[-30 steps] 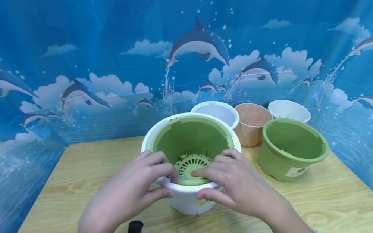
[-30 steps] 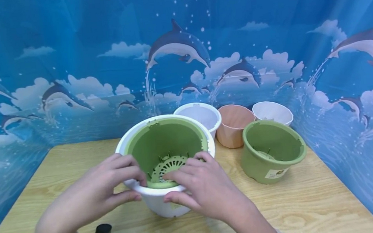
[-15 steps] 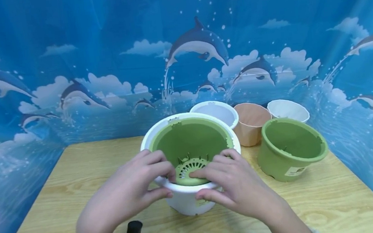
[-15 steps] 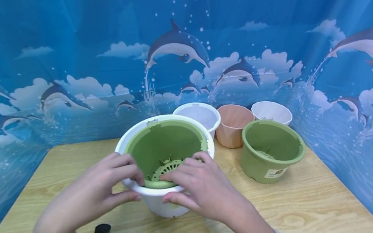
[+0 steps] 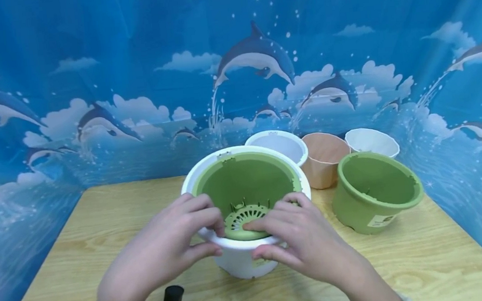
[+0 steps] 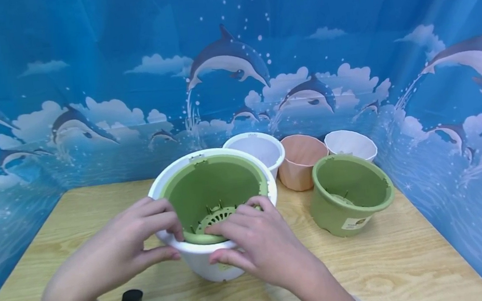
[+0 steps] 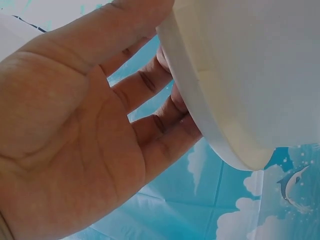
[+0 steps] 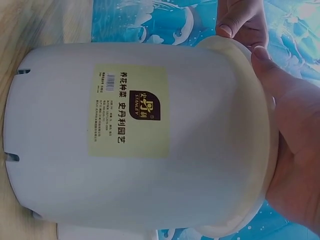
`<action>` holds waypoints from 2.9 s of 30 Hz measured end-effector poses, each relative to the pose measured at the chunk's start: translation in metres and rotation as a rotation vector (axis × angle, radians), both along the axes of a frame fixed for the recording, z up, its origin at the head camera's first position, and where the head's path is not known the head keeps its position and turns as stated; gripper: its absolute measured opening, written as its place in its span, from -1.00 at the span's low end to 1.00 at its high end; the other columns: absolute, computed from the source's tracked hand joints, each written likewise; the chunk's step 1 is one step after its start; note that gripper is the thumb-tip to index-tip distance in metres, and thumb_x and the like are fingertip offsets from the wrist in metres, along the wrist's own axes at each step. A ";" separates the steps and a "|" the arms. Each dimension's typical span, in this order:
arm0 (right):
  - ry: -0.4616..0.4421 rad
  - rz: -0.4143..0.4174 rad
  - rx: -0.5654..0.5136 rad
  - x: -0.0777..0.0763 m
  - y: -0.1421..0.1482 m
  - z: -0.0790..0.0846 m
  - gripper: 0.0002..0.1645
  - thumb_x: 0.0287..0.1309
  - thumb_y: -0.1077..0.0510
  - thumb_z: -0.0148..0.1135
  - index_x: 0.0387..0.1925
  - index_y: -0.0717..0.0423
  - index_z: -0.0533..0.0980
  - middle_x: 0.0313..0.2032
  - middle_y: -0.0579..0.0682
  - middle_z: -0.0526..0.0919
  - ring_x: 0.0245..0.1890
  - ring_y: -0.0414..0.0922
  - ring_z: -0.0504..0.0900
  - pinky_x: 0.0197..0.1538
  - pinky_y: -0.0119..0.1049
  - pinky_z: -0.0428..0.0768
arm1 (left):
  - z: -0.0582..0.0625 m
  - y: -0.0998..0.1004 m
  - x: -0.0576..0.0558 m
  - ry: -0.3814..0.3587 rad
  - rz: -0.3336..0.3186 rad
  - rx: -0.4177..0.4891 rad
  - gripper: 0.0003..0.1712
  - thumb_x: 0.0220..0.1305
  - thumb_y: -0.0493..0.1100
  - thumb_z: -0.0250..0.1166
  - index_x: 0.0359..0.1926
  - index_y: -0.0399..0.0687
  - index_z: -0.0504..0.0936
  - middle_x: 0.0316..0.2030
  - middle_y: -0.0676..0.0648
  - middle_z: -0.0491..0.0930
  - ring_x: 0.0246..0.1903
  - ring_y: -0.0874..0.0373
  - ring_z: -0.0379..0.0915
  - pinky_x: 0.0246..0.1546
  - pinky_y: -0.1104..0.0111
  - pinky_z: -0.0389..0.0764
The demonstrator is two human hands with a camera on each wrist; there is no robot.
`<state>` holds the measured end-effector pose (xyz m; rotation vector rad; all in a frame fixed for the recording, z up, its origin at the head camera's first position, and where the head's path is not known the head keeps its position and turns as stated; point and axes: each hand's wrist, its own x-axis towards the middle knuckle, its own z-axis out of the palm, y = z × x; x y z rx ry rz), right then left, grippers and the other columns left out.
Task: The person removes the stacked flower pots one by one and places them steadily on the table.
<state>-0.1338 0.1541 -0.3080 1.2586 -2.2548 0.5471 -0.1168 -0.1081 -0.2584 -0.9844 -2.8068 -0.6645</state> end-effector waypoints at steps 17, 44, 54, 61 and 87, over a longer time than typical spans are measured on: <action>0.019 0.024 -0.030 0.001 -0.001 0.001 -0.49 0.25 -0.31 0.16 0.08 -0.17 0.61 -0.16 -0.36 0.72 -0.20 -0.33 0.58 0.10 -0.15 0.40 | 0.003 0.000 0.001 0.028 -0.005 -0.016 -0.74 0.04 -0.03 0.56 -0.33 0.39 0.62 -0.26 0.36 0.49 -0.19 0.32 0.36 -0.12 0.28 0.58; -0.021 0.018 -0.204 0.003 -0.006 0.000 -0.67 0.26 -0.17 0.28 -0.05 -0.14 0.67 -0.33 -0.36 0.68 -0.34 -0.37 0.49 0.05 -0.20 0.37 | 0.005 -0.004 0.001 0.086 -0.054 0.031 -0.80 0.09 -0.11 0.53 -0.36 0.37 0.71 -0.35 0.37 0.54 -0.33 0.44 0.42 -0.25 0.43 0.60; 0.081 0.044 -0.333 0.002 -0.014 0.001 -0.69 0.33 -0.09 0.21 -0.06 -0.03 0.68 -0.27 -0.25 0.75 -0.35 -0.33 0.53 0.02 -0.16 0.35 | 0.008 -0.008 0.005 0.096 0.009 -0.008 -0.80 0.11 -0.01 0.51 -0.21 0.35 0.76 -0.23 0.35 0.60 -0.21 0.41 0.53 -0.18 0.36 0.66; 0.132 0.064 -0.362 0.002 -0.015 0.001 -0.67 0.33 -0.05 0.21 -0.05 0.04 0.67 -0.26 -0.21 0.75 -0.34 -0.31 0.54 -0.04 -0.20 0.32 | 0.011 -0.008 0.005 0.018 -0.024 -0.036 -0.72 0.15 -0.01 0.49 -0.09 0.36 0.74 -0.15 0.33 0.66 -0.13 0.38 0.60 -0.12 0.30 0.68; 0.137 -0.074 -0.135 0.009 0.010 0.020 -0.62 0.15 0.31 0.26 -0.01 -0.03 0.68 -0.20 -0.18 0.74 -0.18 -0.17 0.66 0.00 -0.13 0.56 | 0.005 -0.001 -0.003 -0.073 -0.047 -0.055 -0.78 0.10 -0.04 0.50 -0.23 0.42 0.72 -0.23 0.39 0.64 -0.17 0.41 0.57 -0.11 0.29 0.65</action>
